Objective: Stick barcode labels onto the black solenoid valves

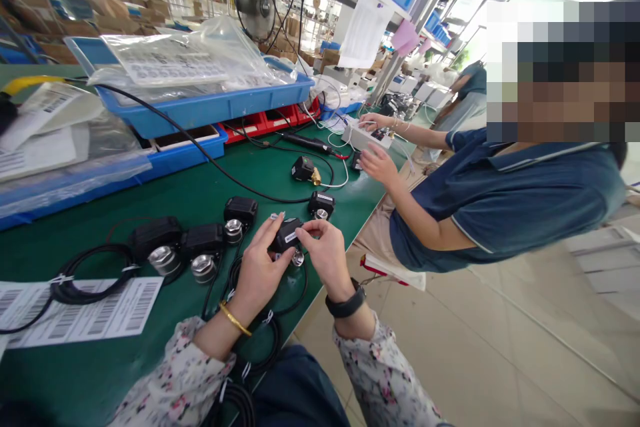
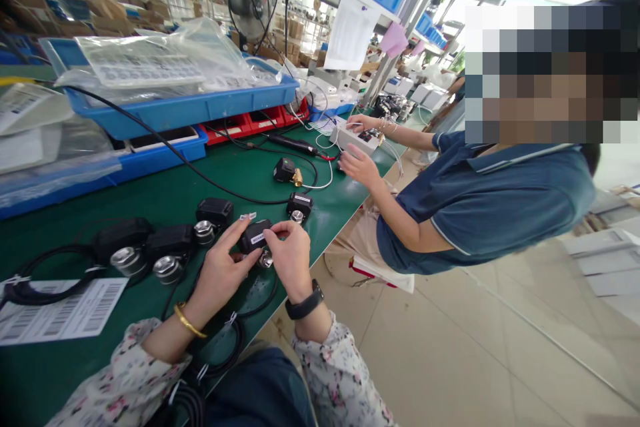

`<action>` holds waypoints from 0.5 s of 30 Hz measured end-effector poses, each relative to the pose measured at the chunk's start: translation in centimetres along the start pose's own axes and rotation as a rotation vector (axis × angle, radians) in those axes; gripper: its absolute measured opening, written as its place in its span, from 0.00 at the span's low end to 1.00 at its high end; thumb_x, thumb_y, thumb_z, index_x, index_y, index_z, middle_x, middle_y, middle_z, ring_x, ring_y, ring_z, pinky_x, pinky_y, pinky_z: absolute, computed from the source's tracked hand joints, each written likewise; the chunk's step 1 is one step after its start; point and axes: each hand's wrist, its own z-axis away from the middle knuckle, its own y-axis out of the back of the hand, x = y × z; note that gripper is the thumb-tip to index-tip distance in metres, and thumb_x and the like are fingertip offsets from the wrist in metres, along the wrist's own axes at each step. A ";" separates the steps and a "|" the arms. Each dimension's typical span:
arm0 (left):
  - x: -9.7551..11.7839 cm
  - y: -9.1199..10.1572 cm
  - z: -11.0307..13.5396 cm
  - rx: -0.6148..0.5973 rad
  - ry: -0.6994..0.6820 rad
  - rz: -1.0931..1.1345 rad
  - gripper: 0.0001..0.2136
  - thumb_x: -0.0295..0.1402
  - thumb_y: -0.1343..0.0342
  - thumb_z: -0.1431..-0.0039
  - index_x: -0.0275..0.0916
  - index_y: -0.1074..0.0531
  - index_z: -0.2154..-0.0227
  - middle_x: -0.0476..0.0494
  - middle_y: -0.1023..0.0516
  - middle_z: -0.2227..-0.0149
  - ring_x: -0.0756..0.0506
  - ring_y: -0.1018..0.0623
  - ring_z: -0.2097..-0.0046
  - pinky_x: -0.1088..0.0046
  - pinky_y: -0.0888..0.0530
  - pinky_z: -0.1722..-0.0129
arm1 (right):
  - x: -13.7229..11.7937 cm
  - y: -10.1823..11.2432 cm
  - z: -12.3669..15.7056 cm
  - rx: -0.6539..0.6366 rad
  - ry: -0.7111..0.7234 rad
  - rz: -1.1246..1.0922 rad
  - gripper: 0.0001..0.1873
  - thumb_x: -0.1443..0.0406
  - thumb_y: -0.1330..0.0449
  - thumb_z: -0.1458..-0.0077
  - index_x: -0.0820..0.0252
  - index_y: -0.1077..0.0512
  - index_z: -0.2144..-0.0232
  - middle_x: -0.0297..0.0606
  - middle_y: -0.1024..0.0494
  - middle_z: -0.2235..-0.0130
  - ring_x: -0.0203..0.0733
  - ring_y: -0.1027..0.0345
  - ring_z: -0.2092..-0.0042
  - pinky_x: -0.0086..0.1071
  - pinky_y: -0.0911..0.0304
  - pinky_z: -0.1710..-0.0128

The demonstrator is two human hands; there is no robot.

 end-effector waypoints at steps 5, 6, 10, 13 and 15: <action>0.3 0.0 0.0 -0.002 0.010 -0.007 0.28 0.31 0.44 0.47 0.46 0.40 0.42 0.44 0.38 0.40 0.40 0.37 0.40 0.62 0.32 0.45 | 1.0 -0.1 -0.6 -0.064 0.001 -0.043 0.08 0.60 0.38 0.54 0.59 0.29 0.75 0.36 0.26 0.74 0.40 0.34 0.71 0.33 0.38 0.70; 0.3 0.1 0.0 -0.005 0.015 -0.001 0.28 0.31 0.44 0.47 0.46 0.40 0.42 0.44 0.38 0.40 0.40 0.37 0.40 0.63 0.30 0.47 | 1.2 -0.1 -0.7 -0.070 0.007 -0.042 0.08 0.60 0.38 0.54 0.59 0.29 0.75 0.36 0.26 0.74 0.40 0.34 0.71 0.33 0.38 0.70; 0.4 0.2 -0.1 -0.018 0.031 0.053 0.27 0.31 0.44 0.47 0.46 0.39 0.43 0.44 0.39 0.40 0.40 0.37 0.40 0.68 0.24 0.56 | 1.1 0.0 -0.7 -0.069 0.039 -0.015 0.07 0.61 0.40 0.53 0.58 0.30 0.76 0.35 0.27 0.74 0.41 0.35 0.71 0.34 0.39 0.68; 0.0 0.3 -0.3 -0.018 0.059 0.119 0.27 0.32 0.44 0.48 0.46 0.38 0.43 0.44 0.38 0.40 0.40 0.37 0.40 0.68 0.23 0.57 | 0.4 0.0 -0.2 -0.040 0.096 0.017 0.05 0.63 0.41 0.53 0.57 0.32 0.76 0.35 0.29 0.72 0.41 0.36 0.67 0.35 0.40 0.64; -0.1 0.4 -0.5 -0.012 0.088 0.172 0.27 0.33 0.43 0.48 0.45 0.37 0.44 0.44 0.38 0.41 0.39 0.36 0.41 0.67 0.23 0.56 | -0.3 0.0 0.2 -0.041 0.149 0.031 0.03 0.64 0.42 0.52 0.56 0.32 0.76 0.36 0.30 0.69 0.42 0.37 0.64 0.35 0.41 0.62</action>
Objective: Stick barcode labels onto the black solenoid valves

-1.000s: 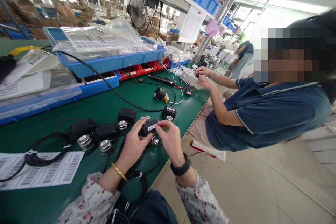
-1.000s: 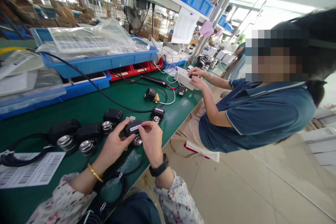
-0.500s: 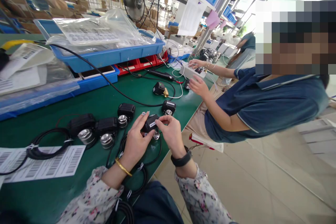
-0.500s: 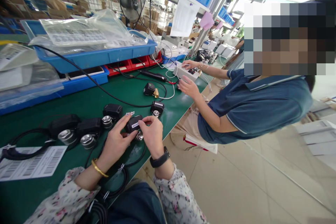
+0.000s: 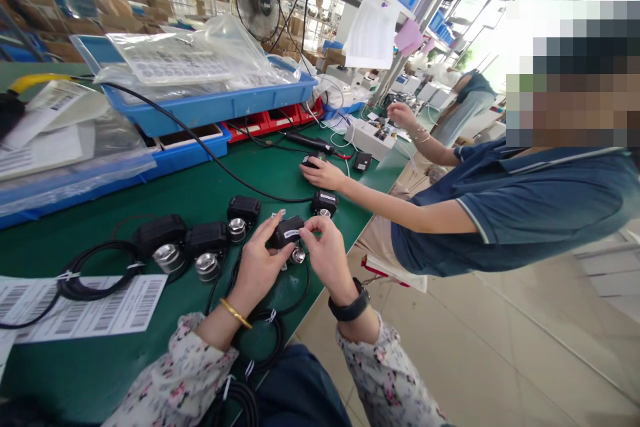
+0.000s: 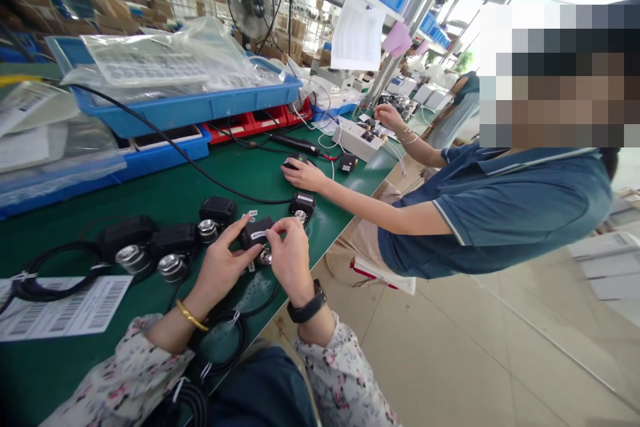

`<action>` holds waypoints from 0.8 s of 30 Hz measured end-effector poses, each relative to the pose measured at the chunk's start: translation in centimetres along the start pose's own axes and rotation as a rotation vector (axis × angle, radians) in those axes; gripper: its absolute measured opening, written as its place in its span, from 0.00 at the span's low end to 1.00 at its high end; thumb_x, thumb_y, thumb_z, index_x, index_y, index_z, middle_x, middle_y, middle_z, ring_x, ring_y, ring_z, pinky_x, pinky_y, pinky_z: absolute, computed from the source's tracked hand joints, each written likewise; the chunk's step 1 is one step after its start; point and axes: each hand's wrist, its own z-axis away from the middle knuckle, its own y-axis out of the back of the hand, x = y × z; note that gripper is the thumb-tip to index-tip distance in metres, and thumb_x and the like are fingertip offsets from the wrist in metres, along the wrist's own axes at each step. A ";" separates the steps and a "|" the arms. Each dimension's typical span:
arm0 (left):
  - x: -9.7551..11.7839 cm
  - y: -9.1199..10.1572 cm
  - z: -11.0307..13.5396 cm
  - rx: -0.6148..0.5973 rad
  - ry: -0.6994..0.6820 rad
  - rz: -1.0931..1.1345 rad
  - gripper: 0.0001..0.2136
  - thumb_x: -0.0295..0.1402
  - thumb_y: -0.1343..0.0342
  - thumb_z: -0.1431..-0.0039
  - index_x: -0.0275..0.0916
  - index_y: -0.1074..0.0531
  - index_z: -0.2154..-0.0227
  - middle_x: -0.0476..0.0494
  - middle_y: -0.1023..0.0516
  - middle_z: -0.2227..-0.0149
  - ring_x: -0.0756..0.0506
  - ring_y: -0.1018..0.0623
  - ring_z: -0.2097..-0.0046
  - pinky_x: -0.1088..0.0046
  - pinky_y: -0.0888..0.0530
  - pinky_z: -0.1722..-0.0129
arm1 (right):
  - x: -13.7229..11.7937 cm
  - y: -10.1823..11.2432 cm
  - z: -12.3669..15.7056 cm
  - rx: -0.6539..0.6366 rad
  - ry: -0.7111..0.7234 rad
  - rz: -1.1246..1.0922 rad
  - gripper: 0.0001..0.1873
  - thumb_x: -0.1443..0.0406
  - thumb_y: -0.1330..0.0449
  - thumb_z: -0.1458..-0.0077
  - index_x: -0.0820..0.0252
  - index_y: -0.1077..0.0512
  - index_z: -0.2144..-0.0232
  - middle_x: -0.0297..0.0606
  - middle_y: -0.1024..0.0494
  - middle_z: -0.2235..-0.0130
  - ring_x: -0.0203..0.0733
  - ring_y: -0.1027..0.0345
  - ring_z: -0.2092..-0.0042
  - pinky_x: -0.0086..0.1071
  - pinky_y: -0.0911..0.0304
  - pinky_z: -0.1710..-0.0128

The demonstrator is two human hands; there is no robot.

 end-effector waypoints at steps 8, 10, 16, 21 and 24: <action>-0.5 0.8 -0.8 -0.019 0.088 0.177 0.25 0.35 0.40 0.52 0.39 0.33 0.49 0.41 0.30 0.46 0.40 0.30 0.45 0.61 0.31 0.47 | -1.1 2.0 -1.4 -0.183 -0.180 -0.320 0.11 0.59 0.36 0.58 0.60 0.31 0.76 0.40 0.28 0.62 0.44 0.37 0.59 0.36 0.41 0.58; -0.7 1.1 -1.0 -0.058 0.101 0.245 0.26 0.37 0.38 0.52 0.38 0.33 0.48 0.40 0.30 0.46 0.40 0.30 0.46 0.60 0.33 0.45 | -1.0 2.0 -2.1 -0.271 -0.246 -0.369 0.15 0.56 0.35 0.60 0.61 0.30 0.76 0.40 0.27 0.66 0.42 0.35 0.64 0.36 0.39 0.62; -0.4 1.6 -1.1 -0.074 0.245 0.509 0.23 0.48 0.48 0.43 0.37 0.30 0.51 0.36 0.32 0.44 0.38 0.30 0.47 0.70 0.25 0.63 | -0.7 1.0 -2.6 -0.359 -0.353 -0.451 0.18 0.55 0.33 0.64 0.63 0.30 0.77 0.41 0.28 0.62 0.37 0.35 0.65 0.32 0.38 0.64; -0.3 1.5 -1.0 -0.045 0.255 0.515 0.23 0.47 0.46 0.44 0.36 0.30 0.51 0.36 0.32 0.44 0.37 0.30 0.47 0.73 0.25 0.66 | -0.4 0.2 -2.5 -0.353 -0.357 -0.454 0.16 0.56 0.34 0.63 0.63 0.31 0.80 0.39 0.28 0.65 0.37 0.37 0.66 0.31 0.40 0.65; -0.5 1.3 -1.0 -0.050 0.248 0.509 0.23 0.46 0.46 0.44 0.37 0.30 0.50 0.37 0.32 0.44 0.38 0.30 0.47 0.73 0.26 0.64 | -0.3 -0.1 -2.5 -0.334 -0.340 -0.440 0.15 0.56 0.35 0.63 0.62 0.32 0.82 0.35 0.32 0.73 0.37 0.39 0.68 0.31 0.43 0.67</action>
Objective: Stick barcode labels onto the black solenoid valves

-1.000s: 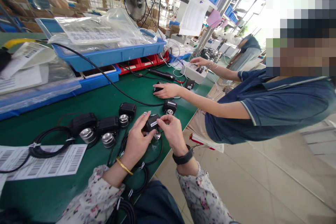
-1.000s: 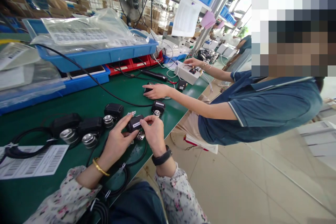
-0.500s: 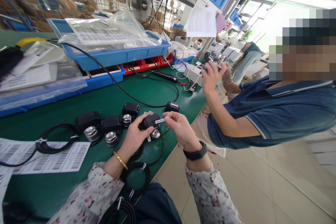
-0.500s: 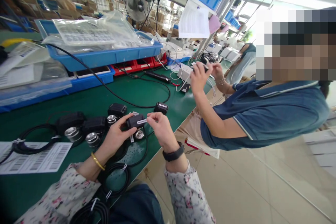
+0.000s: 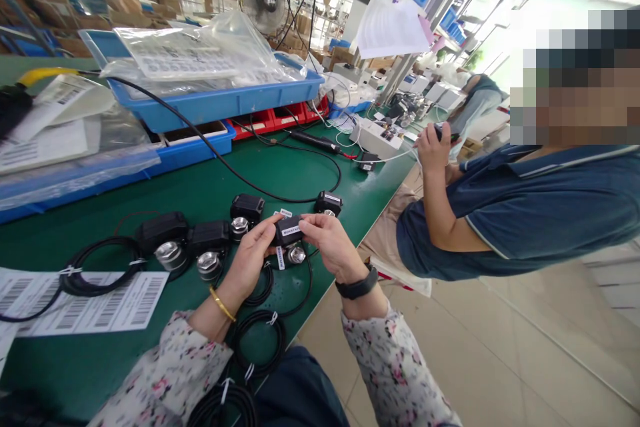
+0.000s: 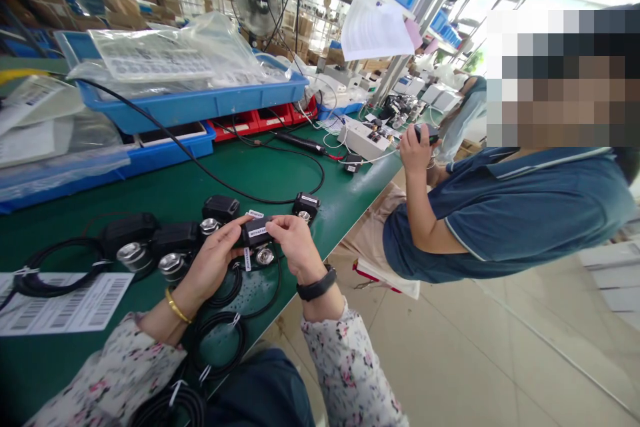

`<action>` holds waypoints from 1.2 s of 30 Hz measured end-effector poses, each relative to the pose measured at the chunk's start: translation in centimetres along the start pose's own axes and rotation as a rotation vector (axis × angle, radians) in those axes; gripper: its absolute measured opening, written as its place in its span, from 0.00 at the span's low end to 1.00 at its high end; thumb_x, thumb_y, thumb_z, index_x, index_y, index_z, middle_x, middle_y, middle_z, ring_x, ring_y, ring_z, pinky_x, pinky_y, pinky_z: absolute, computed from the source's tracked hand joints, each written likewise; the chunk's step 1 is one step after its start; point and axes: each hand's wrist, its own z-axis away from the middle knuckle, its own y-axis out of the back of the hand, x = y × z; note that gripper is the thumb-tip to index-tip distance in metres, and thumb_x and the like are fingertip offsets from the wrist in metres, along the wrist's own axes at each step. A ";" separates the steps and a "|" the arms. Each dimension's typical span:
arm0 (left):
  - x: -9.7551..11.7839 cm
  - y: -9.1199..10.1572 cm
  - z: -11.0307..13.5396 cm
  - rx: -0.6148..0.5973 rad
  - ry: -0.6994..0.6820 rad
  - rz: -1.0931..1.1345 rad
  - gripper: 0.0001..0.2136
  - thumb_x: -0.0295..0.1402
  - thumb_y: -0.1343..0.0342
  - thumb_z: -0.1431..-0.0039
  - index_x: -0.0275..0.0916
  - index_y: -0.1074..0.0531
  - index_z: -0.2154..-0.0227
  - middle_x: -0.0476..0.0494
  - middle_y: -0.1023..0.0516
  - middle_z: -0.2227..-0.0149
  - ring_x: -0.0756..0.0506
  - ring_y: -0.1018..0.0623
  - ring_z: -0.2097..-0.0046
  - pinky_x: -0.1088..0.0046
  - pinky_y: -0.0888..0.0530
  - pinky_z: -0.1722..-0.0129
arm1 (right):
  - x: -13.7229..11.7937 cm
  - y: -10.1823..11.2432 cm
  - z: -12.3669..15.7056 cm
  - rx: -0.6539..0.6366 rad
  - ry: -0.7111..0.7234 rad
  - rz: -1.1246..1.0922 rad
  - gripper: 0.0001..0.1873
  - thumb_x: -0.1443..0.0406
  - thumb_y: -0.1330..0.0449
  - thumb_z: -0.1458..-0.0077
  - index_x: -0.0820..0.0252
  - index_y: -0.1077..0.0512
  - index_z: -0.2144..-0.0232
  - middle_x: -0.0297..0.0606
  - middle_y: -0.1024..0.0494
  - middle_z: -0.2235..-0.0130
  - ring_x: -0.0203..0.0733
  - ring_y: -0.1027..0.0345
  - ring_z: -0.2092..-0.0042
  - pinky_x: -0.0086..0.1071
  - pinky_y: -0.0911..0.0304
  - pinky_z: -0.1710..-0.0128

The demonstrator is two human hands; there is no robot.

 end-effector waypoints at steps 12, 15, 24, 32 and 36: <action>-0.3 -0.3 -0.1 0.032 -0.018 -0.038 0.21 0.43 0.43 0.45 0.39 0.29 0.52 0.40 0.29 0.47 0.40 0.28 0.50 0.76 0.27 0.68 | 0.3 0.0 -0.3 0.038 0.024 0.045 0.14 0.58 0.37 0.62 0.63 0.33 0.81 0.36 0.30 0.71 0.35 0.41 0.71 0.30 0.46 0.70; -0.4 -0.3 -0.2 0.038 -0.021 -0.054 0.20 0.43 0.43 0.45 0.39 0.29 0.51 0.41 0.29 0.47 0.41 0.28 0.51 0.76 0.27 0.68 | 0.4 -0.1 -0.3 0.044 0.037 0.054 0.13 0.59 0.37 0.62 0.63 0.33 0.81 0.36 0.29 0.70 0.34 0.41 0.71 0.29 0.46 0.70; -0.6 -0.1 -0.1 0.038 -0.037 -0.075 0.20 0.43 0.43 0.45 0.41 0.30 0.51 0.41 0.29 0.47 0.41 0.27 0.52 0.76 0.28 0.69 | 0.6 -0.1 -0.5 0.062 0.065 0.081 0.12 0.59 0.38 0.61 0.63 0.33 0.80 0.36 0.29 0.70 0.33 0.41 0.72 0.29 0.47 0.71; -0.7 -0.3 -0.4 0.093 -0.052 -0.174 0.23 0.42 0.40 0.48 0.39 0.30 0.51 0.41 0.26 0.51 0.41 0.27 0.51 0.67 0.29 0.55 | 0.8 -0.1 -0.5 0.079 0.105 0.135 0.12 0.59 0.40 0.60 0.62 0.34 0.82 0.38 0.27 0.68 0.34 0.40 0.71 0.29 0.46 0.71; -0.6 -0.3 -0.4 0.106 -0.051 -0.209 0.24 0.42 0.40 0.49 0.38 0.30 0.50 0.41 0.25 0.52 0.41 0.26 0.54 0.65 0.29 0.54 | 1.1 -0.3 -0.5 0.112 0.148 0.186 0.10 0.60 0.40 0.59 0.61 0.34 0.81 0.39 0.26 0.67 0.38 0.37 0.68 0.30 0.43 0.69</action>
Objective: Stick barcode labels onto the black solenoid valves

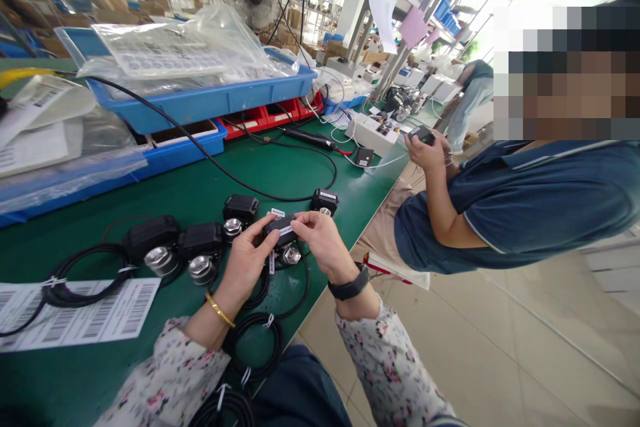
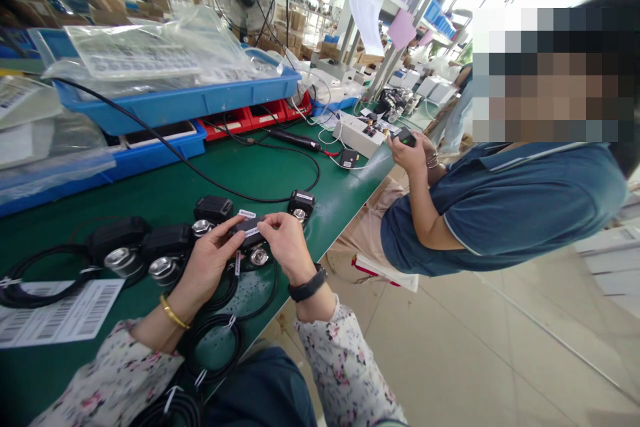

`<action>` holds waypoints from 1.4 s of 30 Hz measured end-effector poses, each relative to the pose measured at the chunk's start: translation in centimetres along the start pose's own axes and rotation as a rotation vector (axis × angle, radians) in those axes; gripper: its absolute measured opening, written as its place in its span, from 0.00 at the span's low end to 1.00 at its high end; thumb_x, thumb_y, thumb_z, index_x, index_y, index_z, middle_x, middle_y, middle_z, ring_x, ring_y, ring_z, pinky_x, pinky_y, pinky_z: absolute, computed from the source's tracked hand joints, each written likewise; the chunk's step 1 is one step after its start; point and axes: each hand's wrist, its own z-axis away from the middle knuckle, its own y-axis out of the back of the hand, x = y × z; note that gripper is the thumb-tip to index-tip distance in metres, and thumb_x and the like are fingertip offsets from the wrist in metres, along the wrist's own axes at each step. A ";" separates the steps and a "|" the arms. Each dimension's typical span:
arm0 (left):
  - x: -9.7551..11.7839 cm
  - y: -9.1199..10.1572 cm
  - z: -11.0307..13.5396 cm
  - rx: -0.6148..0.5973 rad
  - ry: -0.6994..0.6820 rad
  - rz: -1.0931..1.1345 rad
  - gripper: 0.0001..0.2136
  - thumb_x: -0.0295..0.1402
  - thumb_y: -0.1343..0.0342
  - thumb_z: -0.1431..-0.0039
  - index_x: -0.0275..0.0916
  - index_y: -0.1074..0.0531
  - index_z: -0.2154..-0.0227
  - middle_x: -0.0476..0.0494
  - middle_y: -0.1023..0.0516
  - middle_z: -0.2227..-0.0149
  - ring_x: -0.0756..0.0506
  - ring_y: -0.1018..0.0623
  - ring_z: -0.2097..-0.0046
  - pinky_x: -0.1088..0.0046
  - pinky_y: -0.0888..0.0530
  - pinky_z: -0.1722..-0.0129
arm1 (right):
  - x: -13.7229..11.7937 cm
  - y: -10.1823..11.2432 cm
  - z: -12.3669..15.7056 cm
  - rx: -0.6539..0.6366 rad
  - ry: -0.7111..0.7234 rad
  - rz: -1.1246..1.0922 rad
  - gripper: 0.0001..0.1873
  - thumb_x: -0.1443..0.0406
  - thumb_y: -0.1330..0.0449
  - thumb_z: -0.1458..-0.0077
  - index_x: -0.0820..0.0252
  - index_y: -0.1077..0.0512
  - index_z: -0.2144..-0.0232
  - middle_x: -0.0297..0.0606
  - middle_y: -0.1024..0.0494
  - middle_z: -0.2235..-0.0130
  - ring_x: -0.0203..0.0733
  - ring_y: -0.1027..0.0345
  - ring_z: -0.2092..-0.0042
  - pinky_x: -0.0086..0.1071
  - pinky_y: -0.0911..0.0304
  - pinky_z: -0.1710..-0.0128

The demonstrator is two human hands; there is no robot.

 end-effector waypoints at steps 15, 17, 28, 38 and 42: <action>-0.3 0.2 0.0 0.017 -0.005 -0.040 0.26 0.42 0.40 0.49 0.38 0.32 0.48 0.40 0.27 0.50 0.40 0.26 0.54 0.63 0.28 0.55 | 0.1 -0.3 0.4 0.124 0.083 0.244 0.06 0.65 0.41 0.53 0.61 0.31 0.78 0.41 0.25 0.63 0.43 0.33 0.61 0.35 0.40 0.57; -0.2 0.2 0.1 0.019 -0.003 -0.040 0.26 0.42 0.40 0.49 0.38 0.32 0.48 0.40 0.26 0.50 0.40 0.26 0.54 0.64 0.27 0.56 | 0.0 -0.4 0.5 0.132 0.089 0.249 0.05 0.65 0.41 0.53 0.60 0.31 0.78 0.41 0.25 0.63 0.43 0.33 0.61 0.35 0.40 0.57; 0.3 0.1 0.3 0.046 -0.013 -0.103 0.25 0.43 0.42 0.49 0.39 0.31 0.48 0.40 0.27 0.50 0.39 0.26 0.54 0.62 0.28 0.54 | 1.0 -0.6 0.8 0.123 0.083 -0.125 0.15 0.62 0.37 0.56 0.57 0.39 0.67 0.38 0.26 0.62 0.40 0.31 0.61 0.34 0.37 0.59; 0.0 -0.1 0.4 0.025 -0.062 -0.034 0.28 0.41 0.42 0.47 0.40 0.38 0.44 0.39 0.31 0.46 0.40 0.31 0.45 0.62 0.33 0.46 | 1.2 -1.4 0.7 -0.092 -0.071 -0.445 0.20 0.55 0.33 0.57 0.60 0.25 0.62 0.34 0.25 0.66 0.37 0.34 0.67 0.28 0.40 0.65; 0.3 -0.2 0.6 0.025 0.004 0.006 0.30 0.42 0.42 0.47 0.39 0.41 0.42 0.37 0.32 0.46 0.39 0.29 0.47 0.65 0.28 0.53 | 1.7 -1.1 0.4 -0.083 -0.108 -0.480 0.27 0.45 0.40 0.52 0.61 0.25 0.61 0.38 0.24 0.66 0.40 0.32 0.65 0.30 0.40 0.65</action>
